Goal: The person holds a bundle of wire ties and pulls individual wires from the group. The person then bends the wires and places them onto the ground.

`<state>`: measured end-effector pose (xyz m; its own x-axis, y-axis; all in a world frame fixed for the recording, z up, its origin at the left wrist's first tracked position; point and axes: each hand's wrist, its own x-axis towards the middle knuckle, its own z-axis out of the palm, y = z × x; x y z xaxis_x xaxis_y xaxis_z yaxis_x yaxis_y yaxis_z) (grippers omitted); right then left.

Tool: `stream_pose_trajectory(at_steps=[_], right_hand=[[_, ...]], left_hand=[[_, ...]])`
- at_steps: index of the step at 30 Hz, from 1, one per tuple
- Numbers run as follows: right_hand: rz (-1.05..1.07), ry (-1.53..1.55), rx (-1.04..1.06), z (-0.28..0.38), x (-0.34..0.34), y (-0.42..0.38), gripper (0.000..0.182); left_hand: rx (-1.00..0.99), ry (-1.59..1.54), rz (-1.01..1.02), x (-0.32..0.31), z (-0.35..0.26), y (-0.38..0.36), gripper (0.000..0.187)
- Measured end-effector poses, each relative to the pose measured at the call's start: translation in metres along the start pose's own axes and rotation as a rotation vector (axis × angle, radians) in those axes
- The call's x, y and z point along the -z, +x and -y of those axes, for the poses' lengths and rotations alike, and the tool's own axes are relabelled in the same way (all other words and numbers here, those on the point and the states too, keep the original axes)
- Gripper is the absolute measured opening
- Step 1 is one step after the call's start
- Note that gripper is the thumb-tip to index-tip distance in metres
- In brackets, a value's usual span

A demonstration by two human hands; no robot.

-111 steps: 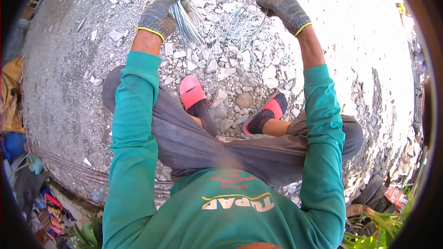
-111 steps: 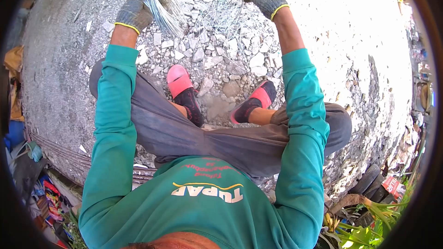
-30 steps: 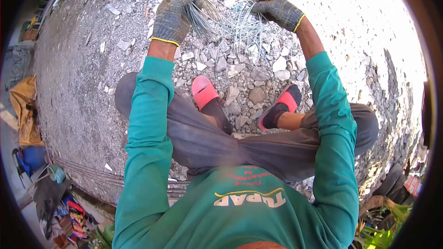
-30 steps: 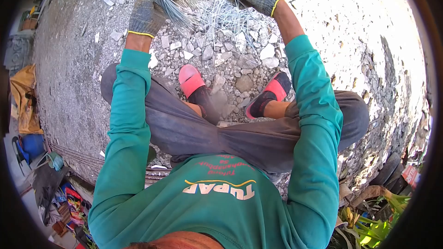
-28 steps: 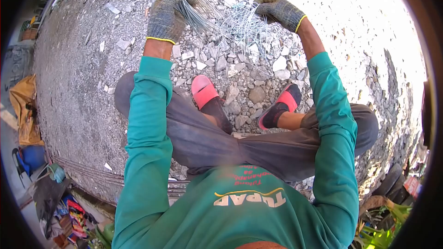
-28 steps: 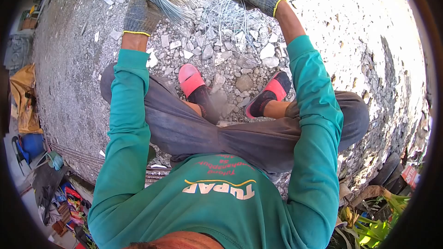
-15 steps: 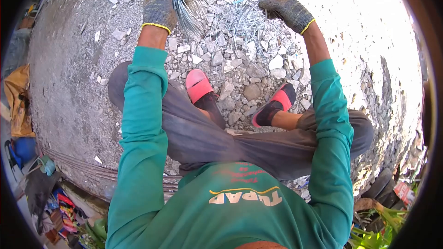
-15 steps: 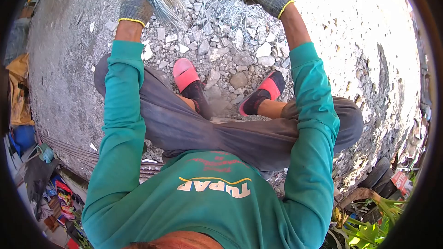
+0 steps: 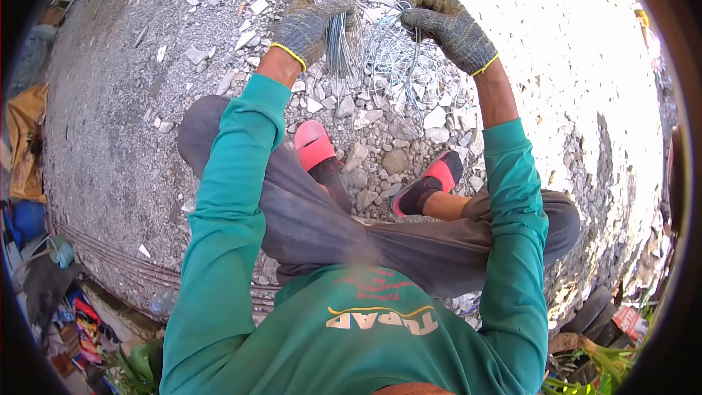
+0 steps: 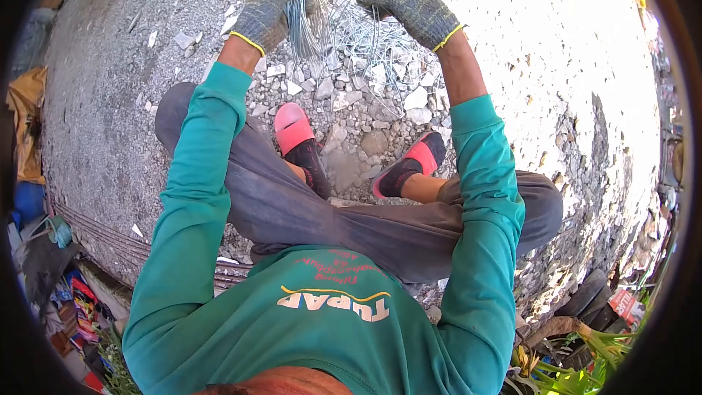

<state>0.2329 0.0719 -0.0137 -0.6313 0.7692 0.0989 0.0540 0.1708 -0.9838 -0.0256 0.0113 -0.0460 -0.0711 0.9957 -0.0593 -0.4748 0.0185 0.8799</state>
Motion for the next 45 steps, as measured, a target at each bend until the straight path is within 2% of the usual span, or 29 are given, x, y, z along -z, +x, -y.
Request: stream_pose_trajectory(at_steps=[3, 7, 11, 17, 20, 23, 25, 26, 27, 29, 30, 32, 33, 35, 36, 37, 39, 40, 45], right_hand=[[-0.017, -0.123, -0.023, 0.003, -0.007, 0.0, 0.029], [0.001, -0.071, -0.057, -0.004, -0.008, -0.001, 0.03], [-0.042, -0.167, -0.058, -0.007, -0.011, 0.0, 0.03], [-0.008, -0.239, -0.013, -0.017, -0.012, 0.002, 0.022], [0.043, -0.256, -0.034, -0.022, -0.012, 0.001, 0.017], [0.047, -0.309, 0.034, -0.041, -0.003, 0.008, 0.017], [0.038, -0.531, 0.026, -0.049, 0.007, 0.005, 0.022], [0.013, -0.507, -0.008, -0.049, 0.01, 0.001, 0.029], [0.008, -0.509, -0.013, -0.049, 0.014, -0.003, 0.029], [-0.019, -0.308, -0.215, -0.038, 0.019, -0.009, 0.034], [-0.018, -0.174, -0.209, -0.034, 0.021, -0.013, 0.035], [-0.026, -0.215, -0.197, -0.028, 0.026, -0.009, 0.033], [-0.04, -0.251, -0.182, -0.026, 0.027, -0.007, 0.031], [-0.053, -0.288, -0.167, -0.023, 0.028, -0.006, 0.029], [-0.048, -0.262, -0.115, -0.021, 0.029, -0.005, 0.031], [-0.044, -0.235, -0.062, -0.018, 0.029, -0.004, 0.033], [-0.049, -0.323, -0.035, 0.003, 0.017, -0.008, 0.032], [-0.03, -0.335, -0.011, 0.012, 0.013, -0.009, 0.032], [0.079, -0.315, 0.01, 0.03, 0.003, -0.011, 0.03]], left_hand=[[0.013, -0.156, 0.027, 0.003, 0.001, 0.002, 0.035], [-0.021, -0.243, 0.071, 0.01, 0.0, 0.008, 0.024], [-0.002, -0.228, 0.117, 0.018, 0.0, 0.014, 0.023], [-0.013, -0.249, 0.037, 0.012, 0.001, 0.011, 0.031], [-0.036, -0.083, 0.005, 0.01, 0.0, 0.01, 0.035], [-0.004, -0.196, -0.049, 0.025, -0.002, 0.022, 0.028], [-0.069, -0.308, -0.013, 0.049, -0.007, 0.039, 0.019], [-0.108, -0.281, -0.057, 0.043, -0.022, 0.029, 0.013], [-0.199, -0.268, -0.027, 0.056, -0.026, 0.037, 0.019], [-0.27, -0.146, -0.083, 0.031, -0.053, 0.01, 0.013], [-0.269, -0.152, -0.087, 0.021, -0.059, 0.0, 0.013], [-0.31, 0.065, -0.193, 0.009, -0.062, -0.013, 0.022], [-0.308, 0.061, -0.202, 0.012, -0.057, -0.013, 0.022], [-0.288, -0.041, -0.16, 0.022, -0.042, -0.003, 0.033], [-0.227, -0.071, -0.036, 0.028, -0.036, 0.002, 0.039], [-0.229, -0.073, -0.038, 0.029, -0.031, 0.004, 0.039], [-0.148, 0.016, -0.147, 0.024, -0.017, 0.007, 0.027], [-0.161, 0.068, -0.163, 0.026, -0.007, 0.012, 0.038], [-0.243, 0.229, -0.16, 0.032, 0.022, 0.035, 0.044]])
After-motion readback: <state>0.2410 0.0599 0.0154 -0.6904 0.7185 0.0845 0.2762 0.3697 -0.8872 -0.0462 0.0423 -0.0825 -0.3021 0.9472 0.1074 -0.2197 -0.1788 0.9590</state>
